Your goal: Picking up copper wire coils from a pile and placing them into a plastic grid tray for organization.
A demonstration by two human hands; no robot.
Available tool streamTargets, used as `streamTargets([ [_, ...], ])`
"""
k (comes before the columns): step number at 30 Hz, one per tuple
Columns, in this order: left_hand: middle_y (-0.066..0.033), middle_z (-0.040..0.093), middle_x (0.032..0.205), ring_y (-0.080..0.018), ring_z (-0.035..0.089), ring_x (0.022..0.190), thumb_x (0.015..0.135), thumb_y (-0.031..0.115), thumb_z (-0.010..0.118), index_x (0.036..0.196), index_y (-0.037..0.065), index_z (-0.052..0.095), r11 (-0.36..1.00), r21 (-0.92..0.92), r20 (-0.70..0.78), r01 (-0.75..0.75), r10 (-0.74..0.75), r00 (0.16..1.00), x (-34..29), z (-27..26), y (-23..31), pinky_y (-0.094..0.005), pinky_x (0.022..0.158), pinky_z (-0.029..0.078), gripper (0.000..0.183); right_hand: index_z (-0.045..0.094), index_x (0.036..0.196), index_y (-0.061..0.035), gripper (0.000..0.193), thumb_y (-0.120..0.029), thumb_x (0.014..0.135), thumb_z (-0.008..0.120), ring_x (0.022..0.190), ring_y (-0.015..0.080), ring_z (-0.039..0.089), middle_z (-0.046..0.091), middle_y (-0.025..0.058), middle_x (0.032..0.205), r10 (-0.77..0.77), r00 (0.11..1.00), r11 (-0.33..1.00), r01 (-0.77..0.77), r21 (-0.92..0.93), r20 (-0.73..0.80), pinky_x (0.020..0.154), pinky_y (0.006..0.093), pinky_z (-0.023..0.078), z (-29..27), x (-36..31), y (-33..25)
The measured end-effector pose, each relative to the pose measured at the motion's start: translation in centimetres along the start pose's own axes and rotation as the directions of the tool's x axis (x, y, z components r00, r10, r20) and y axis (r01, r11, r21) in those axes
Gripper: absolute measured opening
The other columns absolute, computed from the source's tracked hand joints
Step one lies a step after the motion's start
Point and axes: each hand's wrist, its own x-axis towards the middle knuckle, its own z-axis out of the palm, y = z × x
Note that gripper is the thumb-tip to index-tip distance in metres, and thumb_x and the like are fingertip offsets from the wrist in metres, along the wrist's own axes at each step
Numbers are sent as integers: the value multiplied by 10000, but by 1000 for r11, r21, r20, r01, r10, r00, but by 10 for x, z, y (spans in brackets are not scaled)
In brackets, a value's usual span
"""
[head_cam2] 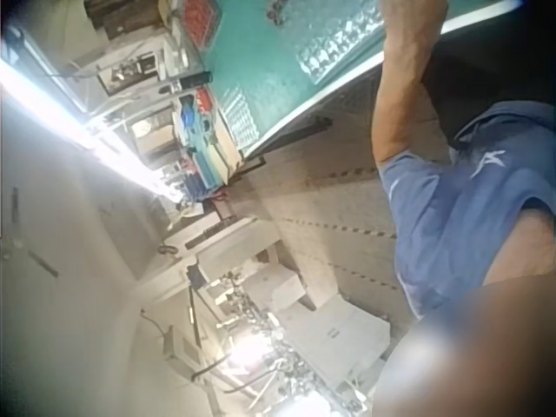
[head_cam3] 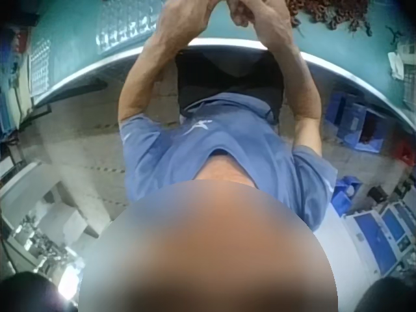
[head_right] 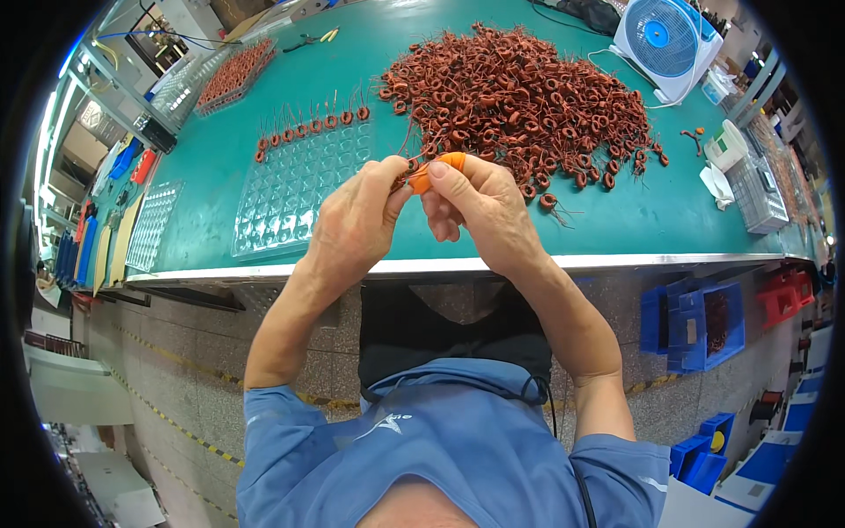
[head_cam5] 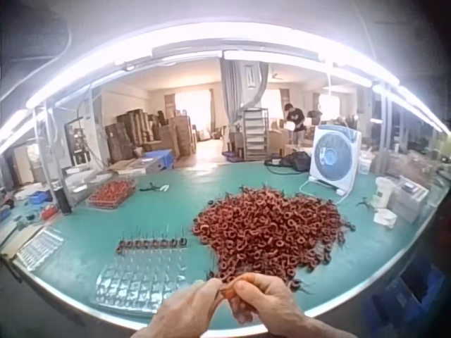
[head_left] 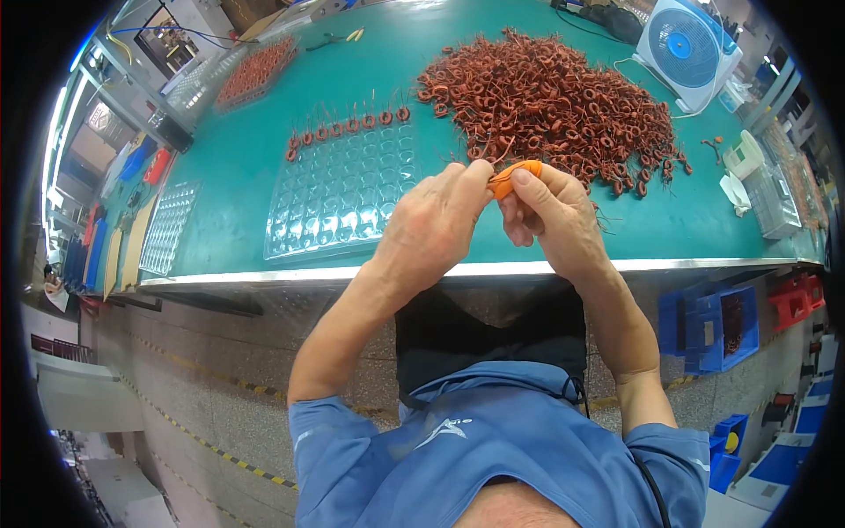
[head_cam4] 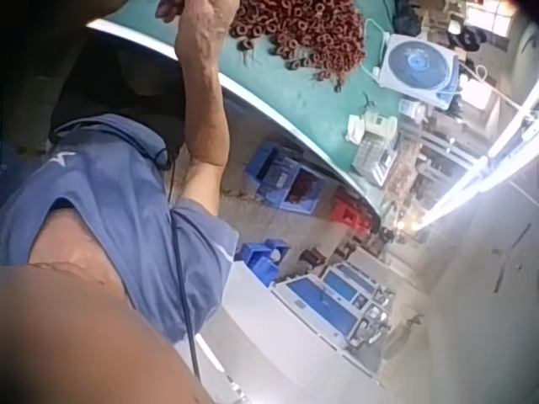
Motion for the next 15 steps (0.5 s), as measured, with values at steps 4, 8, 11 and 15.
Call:
streamTargets([
  [4,-136,536,806,-290,594,723,806,63,577,1140,-9,507,890,383,182,-246,189,965,12,-15,4,-369,642,485,349,644,873,-6,384,-327,1015,489,502,66,517,561,8,616,13,999,999,-12,-39,38,456,202,387,-9,0,1],
  [8,-164,615,935,-318,641,788,897,58,614,1176,21,514,988,150,105,41,-58,993,1,-9,-10,-394,653,513,299,659,884,7,448,-377,1017,470,470,61,501,562,10,601,87,992,994,-92,52,87,432,198,371,-10,2,1],
  [11,-163,567,852,-336,603,723,897,65,590,1134,-5,506,982,-32,-54,187,-188,981,-2,-5,-8,-420,623,496,261,665,926,19,429,-343,1027,459,463,57,481,535,4,575,57,998,998,-58,8,31,427,193,348,-9,4,11],
  [15,-149,553,838,-311,595,713,863,40,592,1144,-1,515,996,84,-111,36,-27,993,-5,5,-7,-395,626,492,295,662,891,12,421,-349,1015,486,461,63,478,527,4,561,-8,1000,986,10,-165,11,429,193,347,-7,9,20],
])
